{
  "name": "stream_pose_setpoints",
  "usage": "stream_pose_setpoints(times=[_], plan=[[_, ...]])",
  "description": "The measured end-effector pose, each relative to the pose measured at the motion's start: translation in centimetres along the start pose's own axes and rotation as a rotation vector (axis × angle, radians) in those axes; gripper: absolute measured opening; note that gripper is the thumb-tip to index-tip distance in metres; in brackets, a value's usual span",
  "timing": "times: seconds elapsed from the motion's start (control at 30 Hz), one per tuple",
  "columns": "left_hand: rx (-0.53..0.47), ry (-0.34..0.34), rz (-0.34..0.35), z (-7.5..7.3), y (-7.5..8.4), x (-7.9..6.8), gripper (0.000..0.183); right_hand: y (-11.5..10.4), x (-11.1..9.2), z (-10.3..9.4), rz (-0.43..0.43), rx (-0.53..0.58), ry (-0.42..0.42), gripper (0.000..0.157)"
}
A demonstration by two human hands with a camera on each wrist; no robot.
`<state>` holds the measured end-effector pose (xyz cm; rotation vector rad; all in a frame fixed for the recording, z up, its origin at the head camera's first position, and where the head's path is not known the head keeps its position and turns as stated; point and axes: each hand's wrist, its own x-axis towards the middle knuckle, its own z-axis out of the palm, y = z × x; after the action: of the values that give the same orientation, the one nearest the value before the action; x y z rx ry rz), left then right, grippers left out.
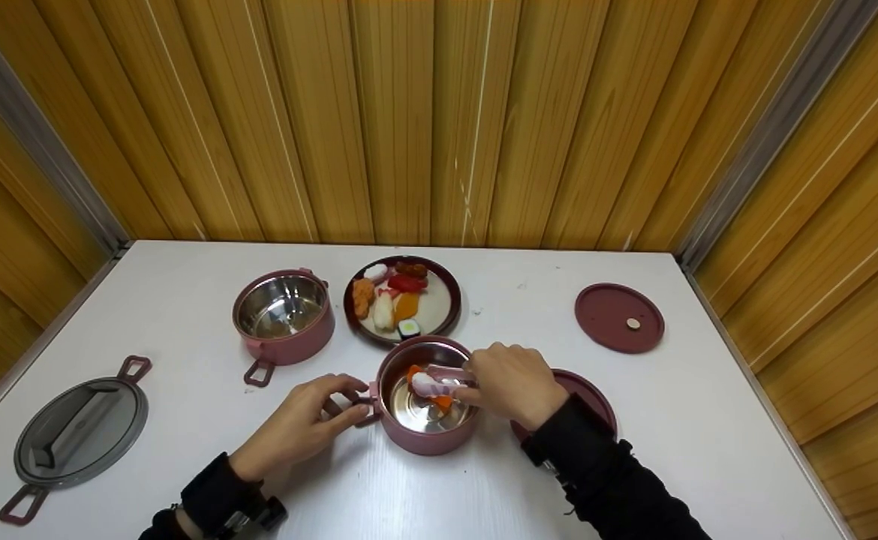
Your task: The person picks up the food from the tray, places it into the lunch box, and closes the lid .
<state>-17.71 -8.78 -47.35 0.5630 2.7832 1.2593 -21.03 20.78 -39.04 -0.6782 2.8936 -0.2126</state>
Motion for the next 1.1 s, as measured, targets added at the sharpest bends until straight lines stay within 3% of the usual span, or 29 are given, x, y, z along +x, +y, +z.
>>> stream_pose_setpoints(times=[1.1], plan=[[0.003,0.006,0.011,-0.03,-0.08,0.01,0.035,-0.05,-0.92,-0.64,-0.030,0.018,0.017,0.030]])
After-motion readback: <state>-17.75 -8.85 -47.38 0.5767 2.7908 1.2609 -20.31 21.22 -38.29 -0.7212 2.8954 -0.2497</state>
